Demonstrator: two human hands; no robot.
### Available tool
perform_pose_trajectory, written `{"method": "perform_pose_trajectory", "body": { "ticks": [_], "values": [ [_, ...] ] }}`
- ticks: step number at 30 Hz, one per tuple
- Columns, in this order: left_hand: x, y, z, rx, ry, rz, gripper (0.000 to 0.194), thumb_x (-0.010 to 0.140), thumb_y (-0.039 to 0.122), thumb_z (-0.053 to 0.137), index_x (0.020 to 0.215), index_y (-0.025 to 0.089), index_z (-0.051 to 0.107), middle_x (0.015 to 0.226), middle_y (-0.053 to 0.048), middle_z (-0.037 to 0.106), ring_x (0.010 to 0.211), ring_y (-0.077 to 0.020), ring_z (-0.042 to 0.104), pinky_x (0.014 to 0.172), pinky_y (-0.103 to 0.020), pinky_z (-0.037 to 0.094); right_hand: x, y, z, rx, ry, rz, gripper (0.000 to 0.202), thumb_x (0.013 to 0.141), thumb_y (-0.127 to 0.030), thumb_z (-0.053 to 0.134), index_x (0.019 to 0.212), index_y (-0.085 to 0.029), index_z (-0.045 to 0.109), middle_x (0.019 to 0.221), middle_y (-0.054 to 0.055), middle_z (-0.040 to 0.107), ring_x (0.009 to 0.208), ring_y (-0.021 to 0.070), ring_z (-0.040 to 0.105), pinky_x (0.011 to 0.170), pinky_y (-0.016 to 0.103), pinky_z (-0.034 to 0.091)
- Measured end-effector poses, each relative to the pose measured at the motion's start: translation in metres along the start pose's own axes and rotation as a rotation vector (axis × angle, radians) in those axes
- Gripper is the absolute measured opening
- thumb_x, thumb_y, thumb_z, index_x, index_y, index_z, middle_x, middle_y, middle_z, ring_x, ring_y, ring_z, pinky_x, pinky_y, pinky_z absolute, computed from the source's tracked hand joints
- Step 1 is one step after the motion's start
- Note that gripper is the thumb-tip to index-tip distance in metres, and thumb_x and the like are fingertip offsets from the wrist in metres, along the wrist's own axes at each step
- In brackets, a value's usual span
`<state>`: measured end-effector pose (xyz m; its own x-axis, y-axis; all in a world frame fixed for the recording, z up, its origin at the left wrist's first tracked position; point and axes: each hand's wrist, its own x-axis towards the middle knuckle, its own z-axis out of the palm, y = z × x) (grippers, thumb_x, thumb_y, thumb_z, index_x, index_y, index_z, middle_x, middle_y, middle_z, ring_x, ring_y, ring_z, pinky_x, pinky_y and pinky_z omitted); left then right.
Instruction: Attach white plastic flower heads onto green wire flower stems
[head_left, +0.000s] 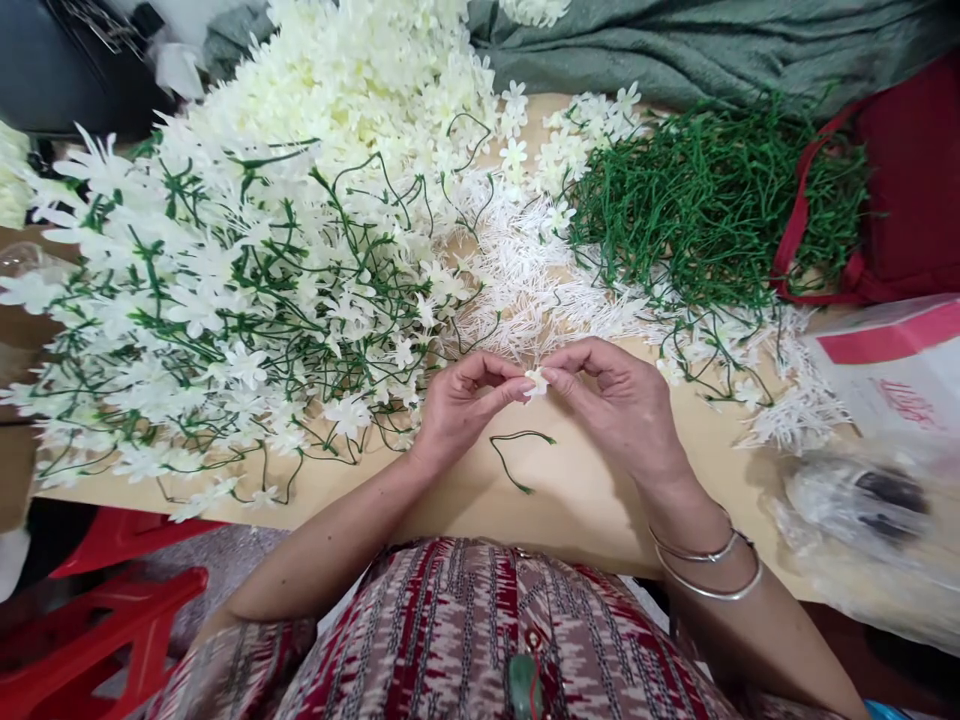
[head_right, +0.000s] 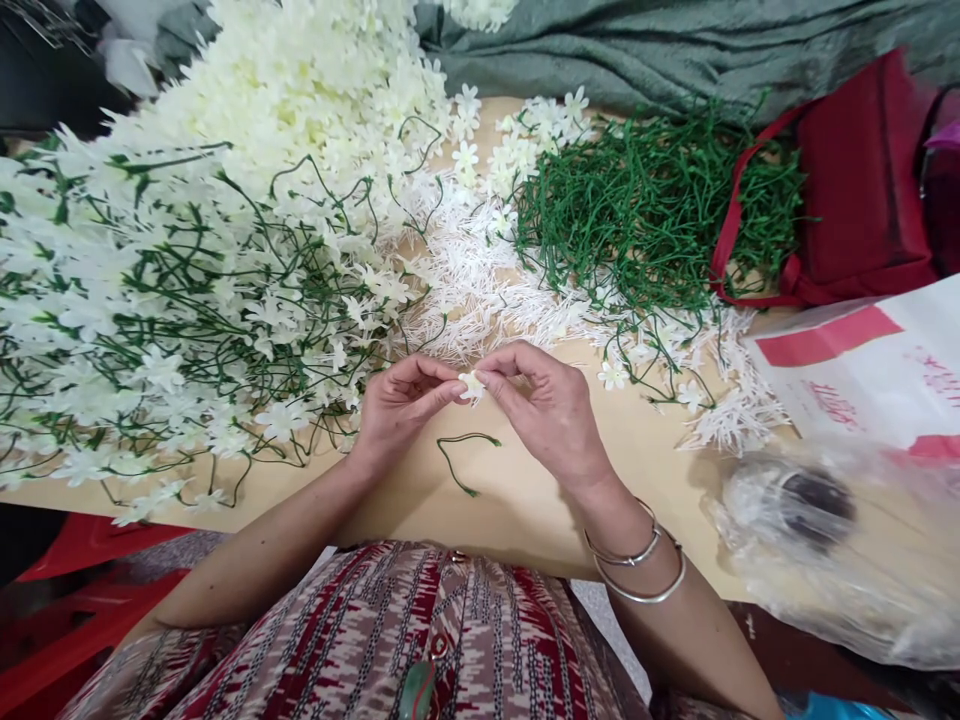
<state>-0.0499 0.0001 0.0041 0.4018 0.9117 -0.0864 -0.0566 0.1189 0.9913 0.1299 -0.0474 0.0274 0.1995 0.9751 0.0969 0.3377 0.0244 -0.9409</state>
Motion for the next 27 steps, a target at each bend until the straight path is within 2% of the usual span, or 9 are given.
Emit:
{"method": "perform_pose_trajectory", "body": {
  "ticks": [6, 9, 12, 16, 20, 23, 25, 27],
  "values": [
    [0.001, -0.001, -0.001, -0.013, 0.014, -0.004, 0.034, 0.082, 0.049, 0.088, 0.087, 0.019, 0.074, 0.078, -0.002, 0.078, 0.071, -0.0137, 0.075, 0.071, -0.025, 0.061, 0.002, 0.004, -0.005, -0.101, 0.268, -0.095, 0.006, 0.094, -0.028, 0.070, 0.089, -0.026, 0.072, 0.088, 0.002, 0.077, 0.086, 0.0206, 0.072, 0.083, 0.039, 0.058],
    [0.002, -0.002, -0.002, 0.013, 0.040, 0.033, 0.031, 0.086, 0.047, 0.085, 0.099, 0.020, 0.075, 0.083, -0.001, 0.078, 0.074, -0.0131, 0.075, 0.072, -0.025, 0.061, 0.007, 0.002, -0.010, -0.113, 0.377, -0.082, 0.003, 0.091, -0.028, 0.072, 0.090, -0.026, 0.070, 0.087, 0.002, 0.074, 0.083, 0.0200, 0.070, 0.082, 0.039, 0.058],
    [0.002, -0.004, -0.003, 0.098, 0.040, 0.123, 0.025, 0.092, 0.043, 0.079, 0.106, 0.022, 0.078, 0.093, -0.003, 0.077, 0.077, -0.0124, 0.073, 0.074, -0.025, 0.061, 0.009, 0.000, -0.016, -0.137, 0.336, -0.073, 0.006, 0.089, -0.027, 0.071, 0.094, -0.023, 0.071, 0.087, 0.002, 0.073, 0.078, 0.0179, 0.067, 0.079, 0.037, 0.056],
    [0.001, -0.004, -0.002, 0.139, 0.058, 0.193, 0.021, 0.096, 0.041, 0.074, 0.102, 0.021, 0.078, 0.103, -0.006, 0.076, 0.082, -0.0127, 0.072, 0.079, -0.027, 0.061, 0.010, 0.002, -0.028, -0.266, 0.245, -0.050, 0.010, 0.093, -0.028, 0.064, 0.094, -0.024, 0.073, 0.088, 0.003, 0.074, 0.077, 0.0191, 0.066, 0.077, 0.038, 0.054],
    [0.000, -0.003, -0.002, 0.123, 0.075, 0.127, 0.020, 0.095, 0.040, 0.075, 0.100, 0.021, 0.076, 0.094, -0.004, 0.077, 0.082, -0.0132, 0.073, 0.080, -0.026, 0.059, 0.011, 0.009, -0.046, -0.540, 0.271, 0.011, 0.013, 0.093, -0.024, 0.060, 0.096, -0.025, 0.073, 0.093, 0.009, 0.071, 0.080, 0.0262, 0.065, 0.080, 0.046, 0.052],
    [0.000, -0.003, -0.002, 0.156, 0.063, 0.118, 0.021, 0.094, 0.041, 0.076, 0.103, 0.022, 0.077, 0.097, -0.005, 0.079, 0.080, -0.0135, 0.071, 0.077, -0.027, 0.058, 0.011, 0.007, -0.053, -0.687, 0.357, -0.031, 0.010, 0.093, -0.024, 0.065, 0.098, -0.025, 0.074, 0.102, 0.015, 0.066, 0.101, 0.0365, 0.063, 0.092, 0.056, 0.049],
    [0.000, -0.003, -0.002, 0.179, 0.056, 0.118, 0.023, 0.093, 0.042, 0.076, 0.104, 0.022, 0.078, 0.099, -0.006, 0.079, 0.078, -0.0133, 0.070, 0.074, -0.026, 0.057, 0.010, 0.000, -0.047, -0.622, 0.373, -0.108, 0.010, 0.096, -0.029, 0.066, 0.101, -0.028, 0.074, 0.110, 0.016, 0.064, 0.113, 0.0386, 0.061, 0.100, 0.059, 0.048],
    [0.000, -0.003, -0.001, 0.194, 0.056, 0.122, 0.022, 0.094, 0.043, 0.075, 0.100, 0.021, 0.078, 0.093, -0.005, 0.079, 0.075, -0.0130, 0.068, 0.072, -0.026, 0.056, 0.007, -0.007, -0.034, -0.444, 0.294, -0.198, 0.008, 0.098, -0.033, 0.066, 0.101, -0.031, 0.074, 0.111, 0.012, 0.064, 0.111, 0.0329, 0.064, 0.100, 0.053, 0.051]
  ]
}}
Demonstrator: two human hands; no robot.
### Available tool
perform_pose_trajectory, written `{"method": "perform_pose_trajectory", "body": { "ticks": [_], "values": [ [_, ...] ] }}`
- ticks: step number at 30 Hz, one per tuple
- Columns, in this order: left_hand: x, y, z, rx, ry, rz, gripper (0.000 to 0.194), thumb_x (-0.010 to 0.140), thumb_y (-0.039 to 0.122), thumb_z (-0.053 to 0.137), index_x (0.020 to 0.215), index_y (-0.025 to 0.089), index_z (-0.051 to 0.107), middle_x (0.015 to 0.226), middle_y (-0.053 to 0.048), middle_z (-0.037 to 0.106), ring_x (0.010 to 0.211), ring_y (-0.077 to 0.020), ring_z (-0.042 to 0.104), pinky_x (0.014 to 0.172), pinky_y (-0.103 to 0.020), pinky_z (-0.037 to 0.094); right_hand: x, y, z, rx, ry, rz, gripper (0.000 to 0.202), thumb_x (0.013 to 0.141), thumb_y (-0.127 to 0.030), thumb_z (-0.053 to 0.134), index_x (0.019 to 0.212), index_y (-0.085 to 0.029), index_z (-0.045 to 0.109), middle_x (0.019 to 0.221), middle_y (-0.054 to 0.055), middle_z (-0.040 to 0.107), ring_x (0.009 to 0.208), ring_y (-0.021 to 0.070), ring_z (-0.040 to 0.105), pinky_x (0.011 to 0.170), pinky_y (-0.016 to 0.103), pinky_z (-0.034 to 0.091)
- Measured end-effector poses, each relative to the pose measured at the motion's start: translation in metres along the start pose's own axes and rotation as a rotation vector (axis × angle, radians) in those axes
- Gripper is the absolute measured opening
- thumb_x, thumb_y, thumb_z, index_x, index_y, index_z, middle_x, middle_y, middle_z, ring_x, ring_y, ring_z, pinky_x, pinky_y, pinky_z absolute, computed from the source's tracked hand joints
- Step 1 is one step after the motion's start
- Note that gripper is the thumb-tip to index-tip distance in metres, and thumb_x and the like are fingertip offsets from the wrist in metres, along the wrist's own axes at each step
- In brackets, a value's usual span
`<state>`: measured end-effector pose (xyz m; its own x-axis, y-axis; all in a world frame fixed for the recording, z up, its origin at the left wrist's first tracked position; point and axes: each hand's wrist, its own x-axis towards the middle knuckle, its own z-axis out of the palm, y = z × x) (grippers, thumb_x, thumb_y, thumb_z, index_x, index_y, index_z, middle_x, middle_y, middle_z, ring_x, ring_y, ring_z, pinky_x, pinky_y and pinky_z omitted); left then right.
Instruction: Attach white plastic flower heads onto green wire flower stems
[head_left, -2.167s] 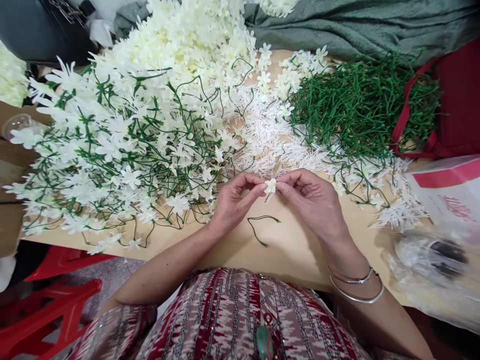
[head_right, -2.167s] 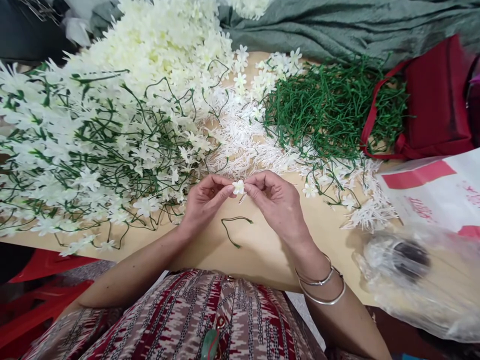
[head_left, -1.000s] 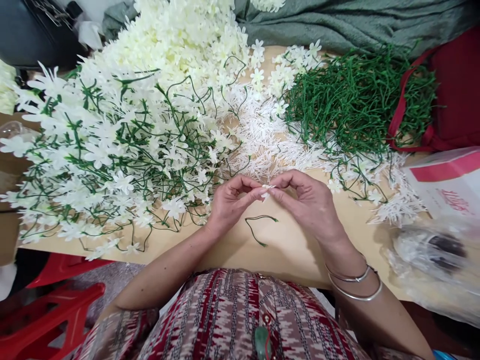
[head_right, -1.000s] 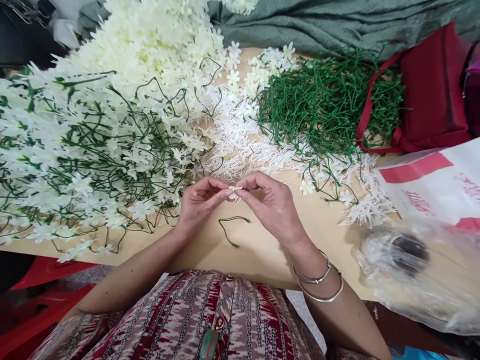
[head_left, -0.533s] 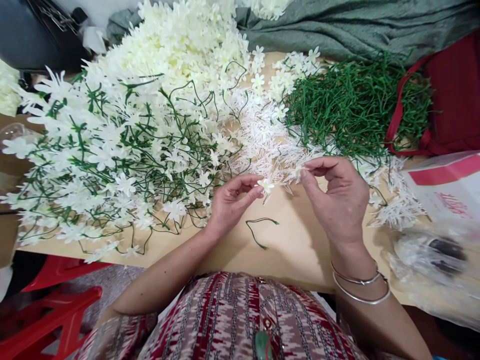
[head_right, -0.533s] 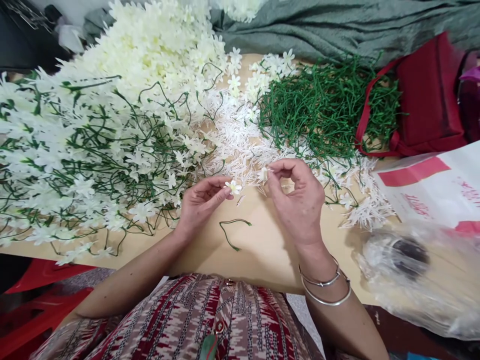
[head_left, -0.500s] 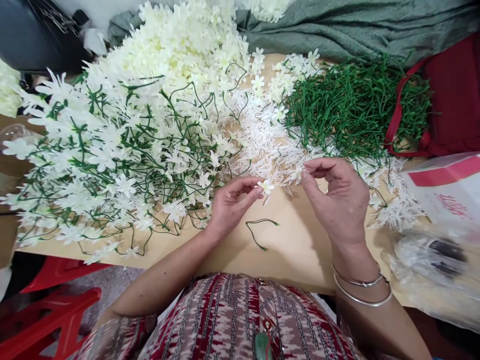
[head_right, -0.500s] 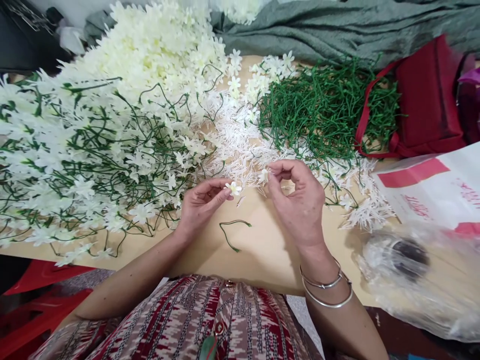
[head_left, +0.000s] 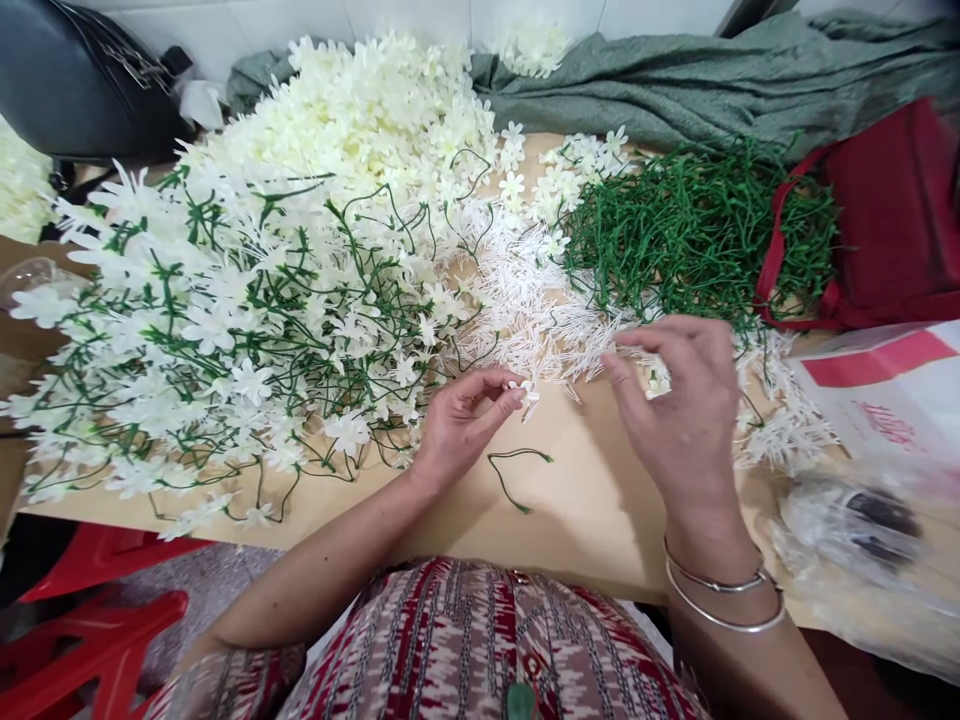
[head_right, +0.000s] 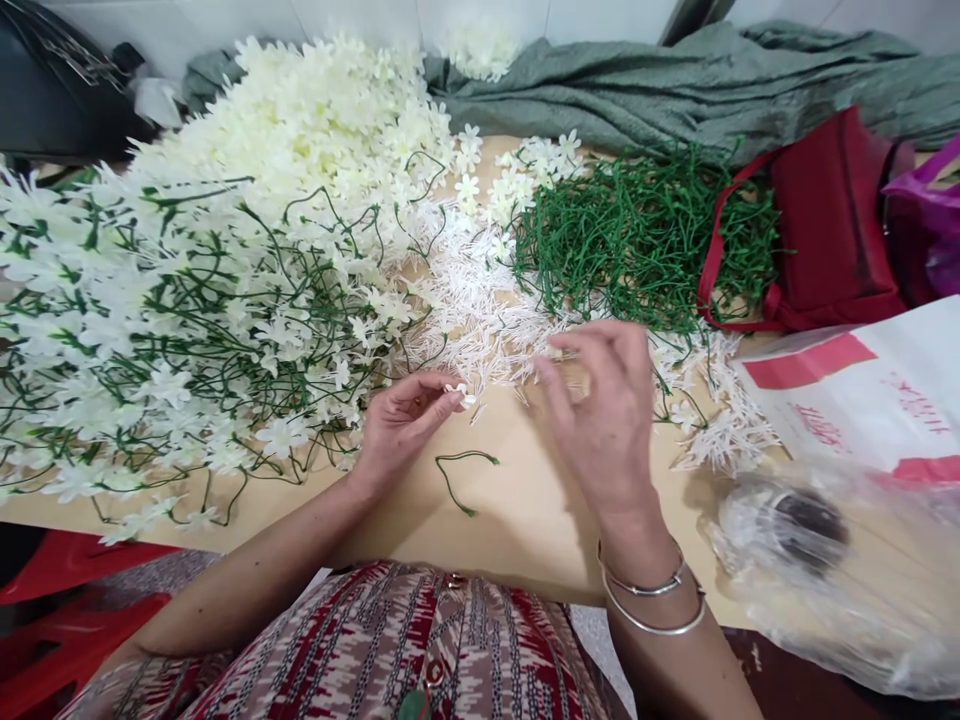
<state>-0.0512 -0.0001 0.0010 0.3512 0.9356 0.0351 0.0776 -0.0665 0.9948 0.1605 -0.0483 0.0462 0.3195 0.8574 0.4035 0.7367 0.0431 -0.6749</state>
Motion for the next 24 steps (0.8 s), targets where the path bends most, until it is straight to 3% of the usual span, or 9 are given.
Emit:
{"method": "perform_pose_trajectory", "body": {
  "ticks": [2, 5, 10, 14, 20, 24],
  "values": [
    [0.000, 0.000, 0.000, 0.005, 0.003, 0.002, 0.022, 0.094, 0.043, 0.075, 0.095, 0.021, 0.076, 0.087, -0.004, 0.077, 0.075, -0.0129, 0.067, 0.072, -0.025, 0.054, -0.006, -0.013, 0.010, 0.192, -0.135, -0.084, 0.013, 0.095, -0.037, 0.073, 0.105, -0.029, 0.073, 0.108, 0.009, 0.067, 0.109, 0.0287, 0.066, 0.097, 0.049, 0.055],
    [-0.002, -0.001, 0.000, 0.016, -0.013, -0.005, 0.024, 0.094, 0.044, 0.076, 0.091, 0.020, 0.074, 0.087, -0.004, 0.077, 0.078, -0.0135, 0.068, 0.072, -0.024, 0.053, -0.016, -0.023, 0.025, 0.342, -0.330, -0.049, 0.018, 0.094, -0.038, 0.075, 0.107, -0.027, 0.071, 0.106, 0.006, 0.072, 0.102, 0.0237, 0.069, 0.092, 0.043, 0.057],
    [-0.003, -0.007, -0.002, 0.055, -0.046, -0.021, 0.036, 0.093, 0.055, 0.073, 0.088, 0.019, 0.071, 0.081, -0.004, 0.075, 0.072, -0.0140, 0.066, 0.068, -0.025, 0.053, -0.022, -0.021, 0.034, 0.461, -0.366, 0.165, 0.016, 0.092, -0.037, 0.076, 0.104, -0.025, 0.074, 0.093, 0.002, 0.074, 0.088, 0.0189, 0.068, 0.084, 0.036, 0.056],
    [-0.003, -0.006, -0.003, 0.040, -0.086, -0.052, 0.041, 0.092, 0.060, 0.073, 0.086, 0.020, 0.068, 0.075, -0.004, 0.075, 0.069, -0.0144, 0.068, 0.066, -0.025, 0.054, -0.020, -0.016, 0.033, 0.591, -0.432, 0.230, 0.015, 0.092, -0.041, 0.076, 0.092, -0.026, 0.076, 0.089, 0.001, 0.073, 0.086, 0.0178, 0.067, 0.082, 0.034, 0.056],
    [-0.002, 0.000, -0.001, -0.062, -0.070, -0.086, 0.042, 0.088, 0.061, 0.077, 0.084, 0.020, 0.066, 0.074, -0.002, 0.075, 0.067, -0.0134, 0.070, 0.065, -0.024, 0.055, -0.018, -0.019, 0.033, 0.648, -0.381, 0.180, 0.012, 0.094, -0.038, 0.073, 0.090, -0.026, 0.076, 0.089, 0.002, 0.074, 0.088, 0.0189, 0.069, 0.083, 0.036, 0.056],
    [0.001, 0.004, 0.000, -0.148, -0.049, -0.113, 0.042, 0.084, 0.058, 0.082, 0.081, 0.020, 0.064, 0.070, 0.001, 0.073, 0.063, -0.0121, 0.070, 0.064, -0.023, 0.055, -0.016, -0.016, 0.032, 0.570, -0.230, 0.249, 0.013, 0.096, -0.036, 0.069, 0.088, -0.026, 0.070, 0.084, 0.002, 0.072, 0.080, 0.0203, 0.068, 0.075, 0.037, 0.055]
  ]
}}
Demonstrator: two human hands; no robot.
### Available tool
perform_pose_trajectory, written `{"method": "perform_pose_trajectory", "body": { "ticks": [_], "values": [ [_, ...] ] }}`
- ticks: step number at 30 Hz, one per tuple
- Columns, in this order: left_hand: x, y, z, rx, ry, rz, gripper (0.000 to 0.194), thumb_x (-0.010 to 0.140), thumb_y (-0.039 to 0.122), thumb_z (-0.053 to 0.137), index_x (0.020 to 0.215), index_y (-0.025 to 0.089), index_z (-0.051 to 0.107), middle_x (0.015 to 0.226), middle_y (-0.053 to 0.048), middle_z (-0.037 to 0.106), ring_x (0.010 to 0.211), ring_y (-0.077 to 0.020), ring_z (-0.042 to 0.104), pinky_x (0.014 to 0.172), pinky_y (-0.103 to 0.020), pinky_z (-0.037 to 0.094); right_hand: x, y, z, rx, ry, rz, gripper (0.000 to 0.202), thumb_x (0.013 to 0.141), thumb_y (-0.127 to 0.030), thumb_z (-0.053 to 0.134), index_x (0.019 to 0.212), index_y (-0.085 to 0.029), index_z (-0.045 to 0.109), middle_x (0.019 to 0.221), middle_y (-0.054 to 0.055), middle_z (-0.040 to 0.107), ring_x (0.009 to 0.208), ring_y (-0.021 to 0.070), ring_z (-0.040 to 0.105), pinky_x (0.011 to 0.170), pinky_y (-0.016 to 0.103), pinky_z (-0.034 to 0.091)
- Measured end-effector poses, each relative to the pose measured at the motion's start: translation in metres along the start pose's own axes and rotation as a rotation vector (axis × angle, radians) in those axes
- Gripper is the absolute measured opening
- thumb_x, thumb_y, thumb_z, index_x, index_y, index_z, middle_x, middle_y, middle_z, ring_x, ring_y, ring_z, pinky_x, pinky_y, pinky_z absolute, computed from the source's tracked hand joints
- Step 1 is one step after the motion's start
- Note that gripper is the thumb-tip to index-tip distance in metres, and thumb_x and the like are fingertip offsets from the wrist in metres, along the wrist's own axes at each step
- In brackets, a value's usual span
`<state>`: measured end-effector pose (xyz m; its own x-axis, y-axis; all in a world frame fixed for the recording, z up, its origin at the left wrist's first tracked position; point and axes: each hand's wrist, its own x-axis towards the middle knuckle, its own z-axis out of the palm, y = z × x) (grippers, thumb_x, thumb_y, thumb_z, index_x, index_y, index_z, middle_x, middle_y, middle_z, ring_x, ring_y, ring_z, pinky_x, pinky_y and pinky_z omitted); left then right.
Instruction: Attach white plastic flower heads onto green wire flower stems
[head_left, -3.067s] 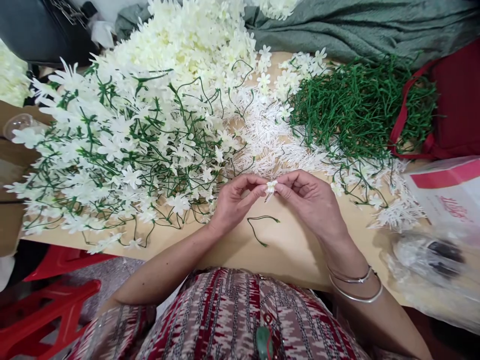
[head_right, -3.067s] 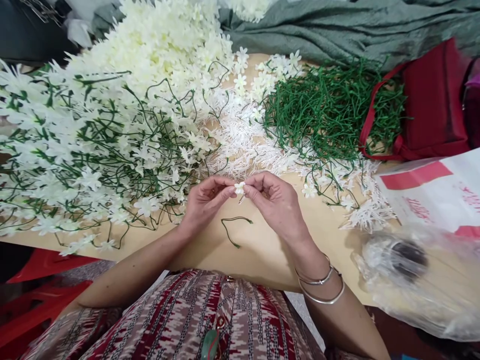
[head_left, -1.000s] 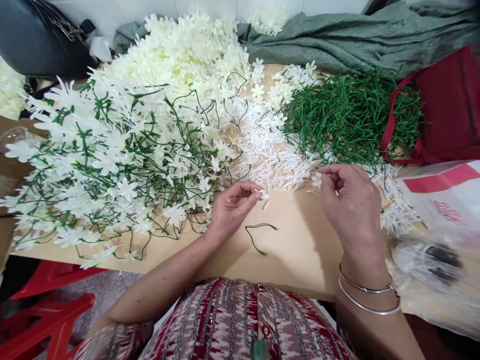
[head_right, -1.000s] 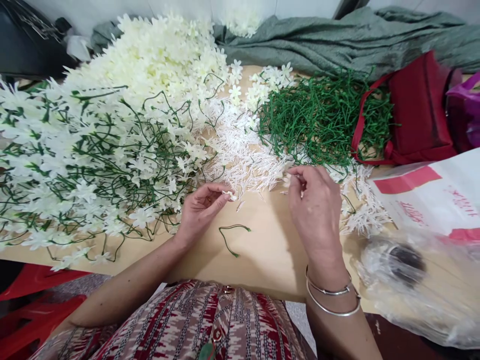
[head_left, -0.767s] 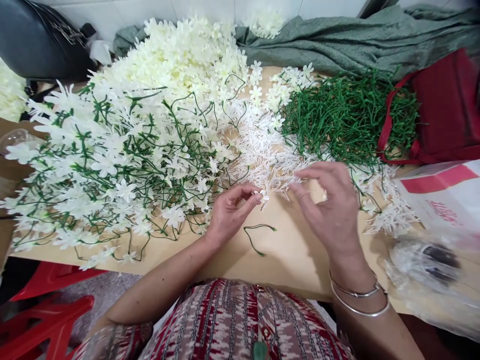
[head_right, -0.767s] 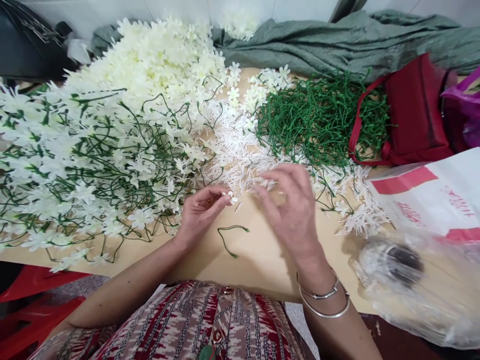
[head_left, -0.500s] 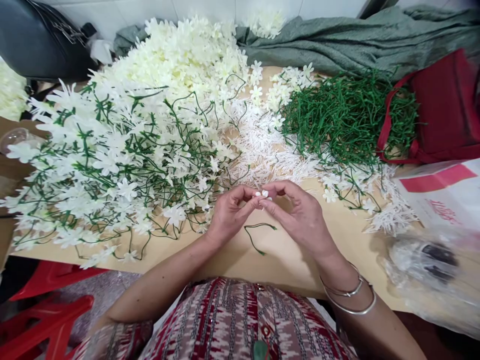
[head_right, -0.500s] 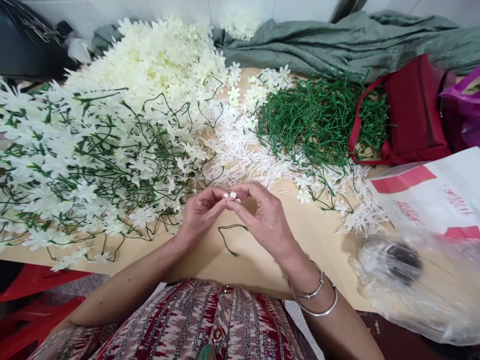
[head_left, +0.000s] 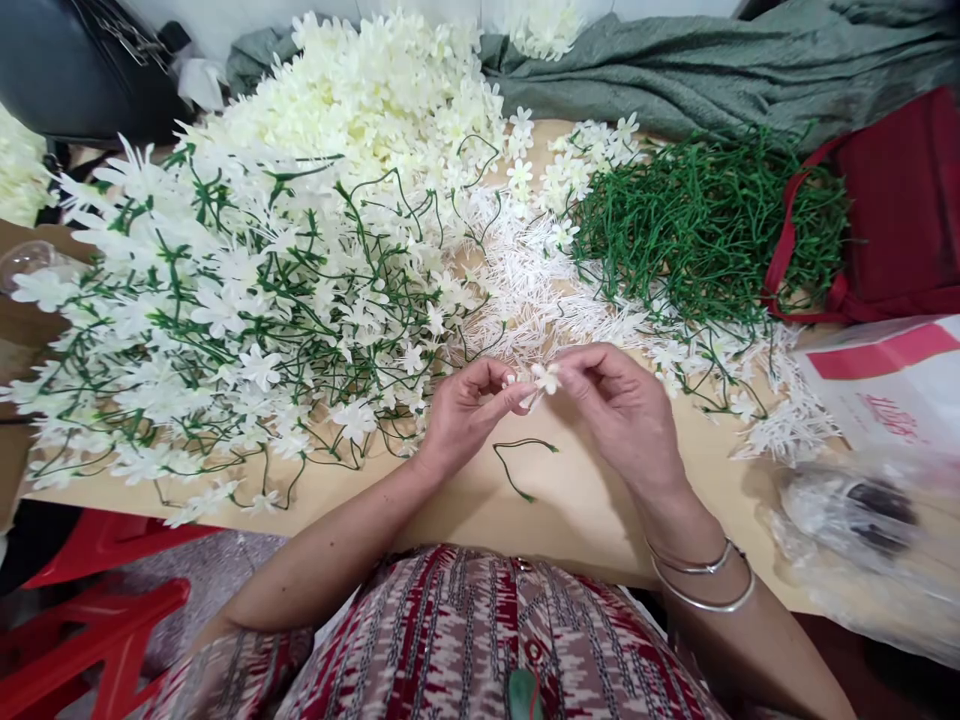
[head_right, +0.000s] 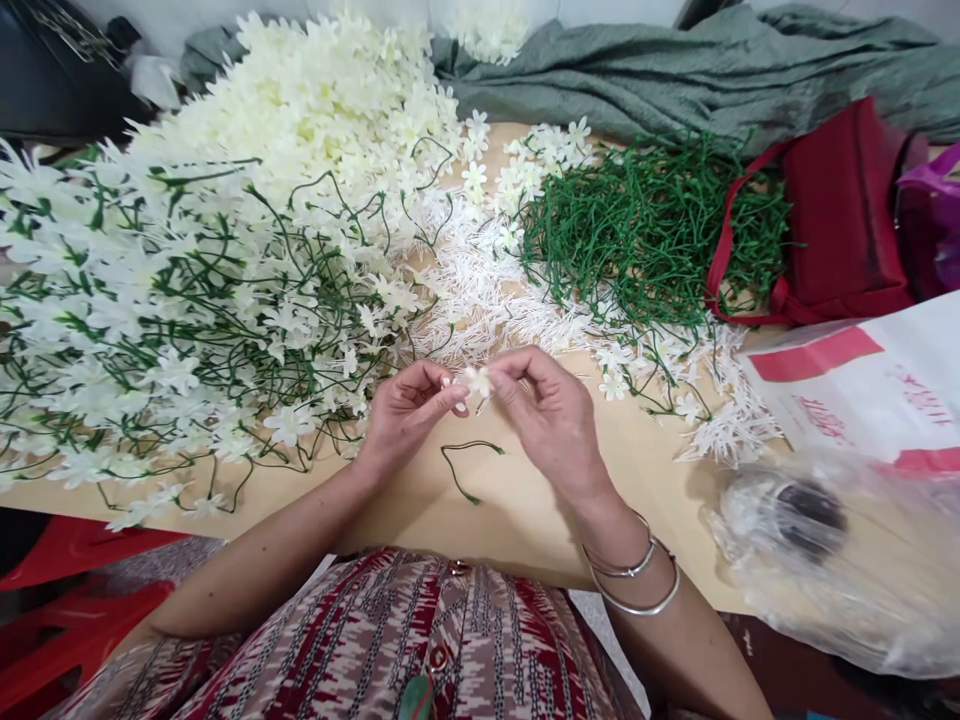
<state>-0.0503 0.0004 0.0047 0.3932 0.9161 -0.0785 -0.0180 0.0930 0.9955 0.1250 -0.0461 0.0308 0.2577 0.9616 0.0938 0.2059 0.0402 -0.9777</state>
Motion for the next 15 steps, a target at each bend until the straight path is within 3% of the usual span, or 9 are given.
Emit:
{"method": "perform_pose_trajectory", "body": {
  "ticks": [3, 6, 8, 11, 15],
  "values": [
    [0.001, 0.002, 0.000, -0.050, 0.009, 0.008, 0.040, 0.084, 0.056, 0.083, 0.085, 0.019, 0.066, 0.070, 0.002, 0.071, 0.063, -0.0114, 0.071, 0.063, -0.022, 0.055, 0.006, 0.004, -0.016, -0.100, 0.217, -0.002, 0.010, 0.096, -0.037, 0.068, 0.093, -0.027, 0.066, 0.078, 0.001, 0.069, 0.071, 0.0214, 0.066, 0.071, 0.039, 0.053],
    [0.000, 0.001, 0.000, -0.028, 0.013, 0.041, 0.033, 0.090, 0.051, 0.079, 0.093, 0.020, 0.069, 0.077, 0.001, 0.072, 0.068, -0.0112, 0.073, 0.066, -0.022, 0.055, 0.013, 0.008, -0.043, -0.437, 0.281, -0.040, 0.007, 0.094, -0.032, 0.066, 0.098, -0.027, 0.069, 0.092, 0.004, 0.074, 0.083, 0.0251, 0.069, 0.083, 0.044, 0.053],
    [0.000, 0.000, -0.001, 0.019, 0.024, 0.066, 0.027, 0.096, 0.048, 0.073, 0.100, 0.021, 0.071, 0.080, 0.001, 0.074, 0.072, -0.0111, 0.073, 0.070, -0.022, 0.055, 0.014, 0.007, -0.061, -0.673, 0.218, -0.022, 0.010, 0.093, -0.025, 0.062, 0.097, -0.027, 0.070, 0.092, 0.007, 0.073, 0.085, 0.0291, 0.067, 0.087, 0.049, 0.051],
    [0.000, -0.002, -0.002, 0.069, 0.046, 0.078, 0.025, 0.099, 0.045, 0.070, 0.110, 0.023, 0.069, 0.080, 0.000, 0.077, 0.076, -0.0128, 0.073, 0.075, -0.025, 0.055, 0.011, 0.000, -0.077, -0.846, 0.211, -0.043, 0.018, 0.091, -0.019, 0.058, 0.099, -0.027, 0.072, 0.104, 0.013, 0.071, 0.101, 0.0367, 0.066, 0.094, 0.055, 0.047],
    [0.002, -0.003, -0.002, 0.046, 0.004, 0.052, 0.029, 0.100, 0.048, 0.068, 0.111, 0.021, 0.069, 0.093, -0.004, 0.080, 0.089, -0.0174, 0.079, 0.085, -0.029, 0.059, 0.000, -0.010, -0.066, -0.859, 0.121, -0.097, 0.013, 0.095, -0.025, 0.060, 0.101, -0.026, 0.072, 0.105, 0.013, 0.070, 0.102, 0.0358, 0.064, 0.093, 0.052, 0.046]
  ]
}}
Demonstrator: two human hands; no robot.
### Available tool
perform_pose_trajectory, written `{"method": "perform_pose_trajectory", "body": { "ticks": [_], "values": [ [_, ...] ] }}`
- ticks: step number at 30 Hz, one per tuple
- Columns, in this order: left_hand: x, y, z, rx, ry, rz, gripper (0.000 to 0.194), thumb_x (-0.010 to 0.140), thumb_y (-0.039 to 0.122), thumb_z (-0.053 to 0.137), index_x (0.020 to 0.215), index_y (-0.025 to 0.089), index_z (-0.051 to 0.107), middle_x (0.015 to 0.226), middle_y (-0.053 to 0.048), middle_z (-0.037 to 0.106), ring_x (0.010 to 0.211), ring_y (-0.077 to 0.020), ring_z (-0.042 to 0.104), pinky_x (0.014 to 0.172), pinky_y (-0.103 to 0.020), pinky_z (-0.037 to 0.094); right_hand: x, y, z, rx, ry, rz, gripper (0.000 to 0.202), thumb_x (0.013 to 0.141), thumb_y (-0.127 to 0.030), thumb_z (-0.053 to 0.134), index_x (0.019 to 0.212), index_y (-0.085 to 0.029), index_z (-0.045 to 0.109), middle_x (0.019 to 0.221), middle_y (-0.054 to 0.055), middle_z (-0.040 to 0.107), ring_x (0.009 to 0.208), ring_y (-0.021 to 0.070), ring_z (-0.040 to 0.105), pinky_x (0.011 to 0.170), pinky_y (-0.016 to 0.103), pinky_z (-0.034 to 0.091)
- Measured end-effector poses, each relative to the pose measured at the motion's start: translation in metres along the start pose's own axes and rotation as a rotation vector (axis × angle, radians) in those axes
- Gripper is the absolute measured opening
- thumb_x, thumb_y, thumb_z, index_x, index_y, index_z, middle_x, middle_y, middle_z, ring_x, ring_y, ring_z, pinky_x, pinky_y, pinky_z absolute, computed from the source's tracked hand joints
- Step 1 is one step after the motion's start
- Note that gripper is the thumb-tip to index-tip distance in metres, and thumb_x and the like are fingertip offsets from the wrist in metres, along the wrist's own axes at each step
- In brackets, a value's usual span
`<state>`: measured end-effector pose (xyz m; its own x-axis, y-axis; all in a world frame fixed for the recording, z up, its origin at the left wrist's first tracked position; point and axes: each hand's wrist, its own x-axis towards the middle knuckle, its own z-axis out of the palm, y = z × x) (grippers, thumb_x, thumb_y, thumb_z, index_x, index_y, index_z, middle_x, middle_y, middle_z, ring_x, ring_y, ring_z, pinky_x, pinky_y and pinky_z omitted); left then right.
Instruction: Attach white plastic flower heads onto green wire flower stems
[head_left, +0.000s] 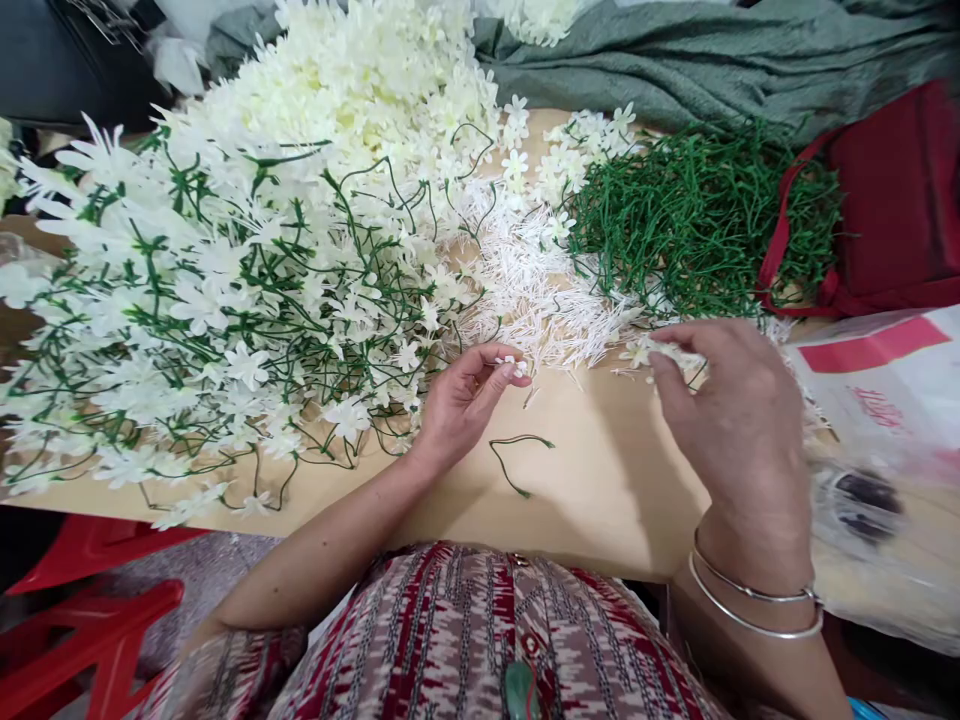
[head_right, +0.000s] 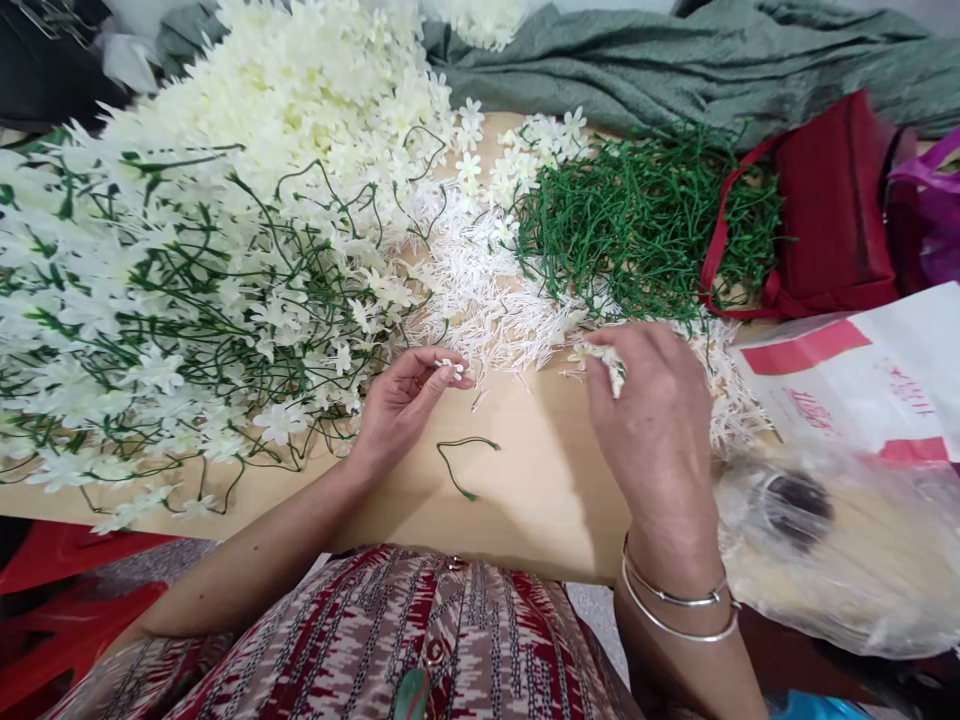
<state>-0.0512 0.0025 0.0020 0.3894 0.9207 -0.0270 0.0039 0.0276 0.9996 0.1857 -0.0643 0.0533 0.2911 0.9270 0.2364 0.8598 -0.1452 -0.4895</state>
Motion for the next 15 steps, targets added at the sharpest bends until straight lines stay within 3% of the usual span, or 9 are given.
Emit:
{"method": "perform_pose_trajectory", "body": {
  "ticks": [4, 9, 11, 15],
  "values": [
    [0.000, 0.000, 0.000, -0.007, -0.017, 0.026, 0.027, 0.100, 0.047, 0.066, 0.107, 0.021, 0.071, 0.103, -0.006, 0.079, 0.094, -0.0168, 0.077, 0.089, -0.029, 0.060, -0.011, -0.016, 0.023, 0.011, -0.200, -0.109, 0.010, 0.096, -0.031, 0.065, 0.089, -0.025, 0.068, 0.091, 0.009, 0.068, 0.085, 0.0292, 0.062, 0.079, 0.044, 0.044],
    [-0.003, -0.002, 0.000, 0.120, -0.045, 0.091, 0.018, 0.099, 0.038, 0.068, 0.107, 0.022, 0.071, 0.095, -0.005, 0.077, 0.085, -0.0148, 0.073, 0.082, -0.028, 0.058, -0.015, -0.016, 0.040, -0.152, -0.238, -0.169, 0.018, 0.098, -0.017, 0.053, 0.083, -0.023, 0.062, 0.084, 0.010, 0.065, 0.077, 0.0268, 0.057, 0.071, 0.041, 0.039],
    [-0.003, -0.003, 0.000, 0.146, -0.035, 0.106, 0.016, 0.099, 0.037, 0.068, 0.102, 0.022, 0.070, 0.092, -0.004, 0.076, 0.082, -0.0145, 0.071, 0.080, -0.028, 0.057, -0.014, -0.015, 0.034, -0.131, -0.215, -0.147, 0.021, 0.096, -0.014, 0.050, 0.082, -0.024, 0.062, 0.081, 0.009, 0.064, 0.074, 0.0265, 0.057, 0.071, 0.042, 0.041],
    [-0.002, -0.004, 0.002, 0.141, 0.007, 0.136, 0.017, 0.097, 0.038, 0.070, 0.095, 0.022, 0.070, 0.092, -0.004, 0.075, 0.081, -0.0144, 0.070, 0.079, -0.028, 0.058, -0.010, -0.025, 0.016, 0.110, -0.005, -0.037, 0.015, 0.097, -0.022, 0.055, 0.097, -0.027, 0.069, 0.091, 0.008, 0.072, 0.082, 0.0266, 0.064, 0.079, 0.045, 0.050]
  ]
}}
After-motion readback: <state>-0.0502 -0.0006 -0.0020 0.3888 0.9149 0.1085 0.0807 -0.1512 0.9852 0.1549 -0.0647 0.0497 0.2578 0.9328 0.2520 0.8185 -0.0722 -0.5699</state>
